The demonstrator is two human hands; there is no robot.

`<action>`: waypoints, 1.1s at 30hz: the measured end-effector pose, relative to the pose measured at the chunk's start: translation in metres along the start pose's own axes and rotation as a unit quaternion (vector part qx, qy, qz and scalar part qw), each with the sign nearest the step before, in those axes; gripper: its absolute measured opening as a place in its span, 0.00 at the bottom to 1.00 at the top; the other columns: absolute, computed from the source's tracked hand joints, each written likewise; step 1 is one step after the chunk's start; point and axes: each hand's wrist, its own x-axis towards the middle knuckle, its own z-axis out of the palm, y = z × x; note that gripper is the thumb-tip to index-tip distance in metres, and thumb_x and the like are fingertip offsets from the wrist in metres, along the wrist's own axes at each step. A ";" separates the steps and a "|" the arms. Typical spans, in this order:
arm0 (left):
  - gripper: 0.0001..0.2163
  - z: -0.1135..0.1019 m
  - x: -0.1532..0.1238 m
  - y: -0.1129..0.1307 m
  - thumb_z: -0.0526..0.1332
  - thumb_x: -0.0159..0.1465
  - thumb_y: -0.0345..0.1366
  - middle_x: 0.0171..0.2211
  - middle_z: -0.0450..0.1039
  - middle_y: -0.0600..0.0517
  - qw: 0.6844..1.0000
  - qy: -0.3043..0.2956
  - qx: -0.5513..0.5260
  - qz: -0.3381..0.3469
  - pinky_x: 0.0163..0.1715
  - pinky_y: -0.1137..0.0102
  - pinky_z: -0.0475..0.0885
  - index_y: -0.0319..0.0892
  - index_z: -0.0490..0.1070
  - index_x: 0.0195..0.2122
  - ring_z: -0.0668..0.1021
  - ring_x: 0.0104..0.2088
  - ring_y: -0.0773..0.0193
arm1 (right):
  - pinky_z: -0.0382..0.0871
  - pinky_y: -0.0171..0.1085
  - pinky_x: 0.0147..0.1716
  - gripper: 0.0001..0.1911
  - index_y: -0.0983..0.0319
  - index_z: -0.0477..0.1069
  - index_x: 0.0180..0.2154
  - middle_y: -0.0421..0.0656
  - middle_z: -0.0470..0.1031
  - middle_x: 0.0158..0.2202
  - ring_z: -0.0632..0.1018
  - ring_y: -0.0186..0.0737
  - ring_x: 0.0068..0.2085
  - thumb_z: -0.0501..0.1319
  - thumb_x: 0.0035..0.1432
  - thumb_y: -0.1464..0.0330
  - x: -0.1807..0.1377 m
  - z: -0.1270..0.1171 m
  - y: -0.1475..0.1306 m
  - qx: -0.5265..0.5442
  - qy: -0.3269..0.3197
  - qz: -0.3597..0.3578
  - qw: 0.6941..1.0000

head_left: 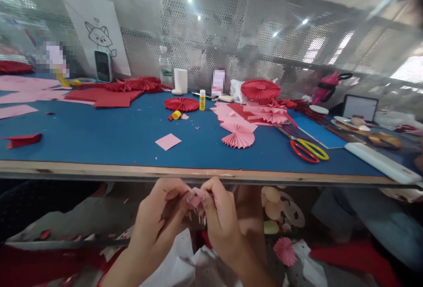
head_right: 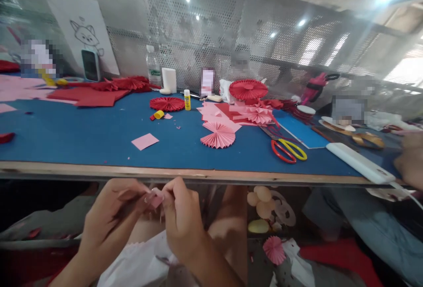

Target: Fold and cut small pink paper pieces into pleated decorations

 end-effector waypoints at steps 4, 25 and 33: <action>0.06 0.003 -0.010 -0.002 0.69 0.61 0.30 0.33 0.79 0.51 0.998 0.052 0.000 -0.034 0.31 0.73 0.75 0.48 0.77 0.38 0.81 0.31 0.59 | 0.57 0.27 0.21 0.15 0.60 0.64 0.31 0.33 0.66 0.20 0.66 0.28 0.20 0.54 0.71 0.62 -0.002 0.006 0.008 0.055 0.044 0.010 0.997; 0.10 -0.008 -0.015 0.017 0.66 0.68 0.39 0.24 0.72 0.58 0.921 -0.153 -0.288 -0.214 0.27 0.75 0.73 0.50 0.64 0.44 0.78 0.26 0.66 | 0.48 0.28 0.16 0.21 0.59 0.59 0.28 0.31 0.58 0.16 0.58 0.27 0.16 0.53 0.72 0.55 -0.025 0.009 -0.006 0.118 -0.024 0.051 0.991; 0.14 0.004 -0.011 0.028 0.68 0.65 0.40 0.24 0.72 0.57 0.928 -0.109 -0.264 -0.241 0.25 0.76 0.71 0.48 0.69 0.49 0.75 0.25 0.67 | 0.58 0.32 0.28 0.20 0.59 0.65 0.29 0.34 0.68 0.22 0.68 0.30 0.23 0.49 0.74 0.61 -0.026 0.000 -0.004 -0.160 0.093 -0.085 0.979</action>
